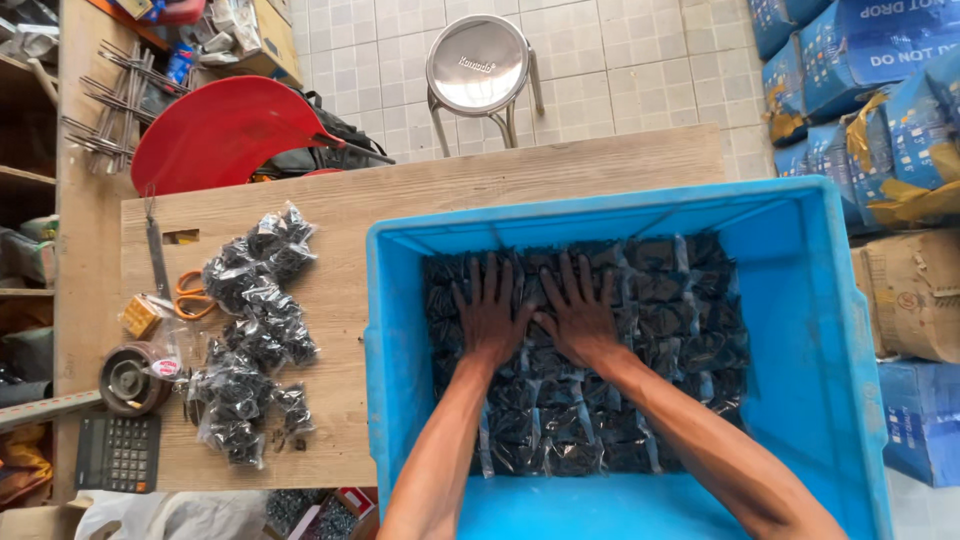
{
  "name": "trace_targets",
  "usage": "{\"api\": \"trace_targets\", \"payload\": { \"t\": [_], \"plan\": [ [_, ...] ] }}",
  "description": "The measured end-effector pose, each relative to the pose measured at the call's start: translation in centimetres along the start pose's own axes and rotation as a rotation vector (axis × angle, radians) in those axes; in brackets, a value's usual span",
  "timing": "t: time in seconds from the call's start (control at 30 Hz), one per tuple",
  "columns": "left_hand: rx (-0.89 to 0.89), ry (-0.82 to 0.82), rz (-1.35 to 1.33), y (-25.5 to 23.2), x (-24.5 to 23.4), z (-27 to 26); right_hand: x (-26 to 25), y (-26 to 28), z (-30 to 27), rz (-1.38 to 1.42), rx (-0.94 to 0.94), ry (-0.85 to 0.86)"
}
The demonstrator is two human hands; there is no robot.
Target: The person picks up plastic bags containing small black hardware parts from a wooden table and places them into organized rows inside a blue plastic bin.
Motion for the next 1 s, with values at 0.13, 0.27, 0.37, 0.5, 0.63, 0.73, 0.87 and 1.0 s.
{"api": "trace_targets", "payload": {
  "t": [0.13, 0.27, 0.37, 0.5, 0.63, 0.73, 0.87, 1.0],
  "plan": [
    [-0.083, -0.111, 0.031, 2.3, -1.5, -0.1, -0.7, 2.9, 0.9, 0.047, 0.008, -0.006],
    [-0.122, -0.176, 0.166, 3.3, -0.3, 0.0, 0.6, 3.7, 1.5, 0.039, -0.037, -0.042],
    [-0.150, -0.171, 0.204, 3.1, -0.3, 0.6, 1.4, 3.1, 1.9, -0.023, -0.073, -0.021],
    [-0.208, 0.022, 0.189, 2.8, -0.6, 0.1, 1.8, 3.5, 1.3, -0.031, -0.067, 0.024],
    [-0.286, 0.068, 0.135, 1.1, -2.8, 1.4, 1.9, 4.7, 0.9, -0.023, -0.059, -0.067],
    [-0.338, 0.017, 0.107, -1.0, -10.1, 1.3, 2.2, 5.9, 0.1, -0.107, -0.137, -0.087],
    [-0.146, -0.023, -0.456, 1.0, -19.9, 0.3, -5.2, 11.2, 6.1, 0.065, -0.005, -0.281],
    [-0.175, -0.386, -0.773, 10.9, -26.9, -1.0, -15.9, 23.6, 15.0, 0.328, -0.241, -0.631]
  ]
}}
Point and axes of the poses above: each hand's wrist, its own z-axis towards the middle knuckle, its own x-axis out of the palm, y = z × x, the point moved 3 cm from there along z, towards the middle knuckle, and after that the axes turned 9 degrees about -x, right-handed, at the moved point
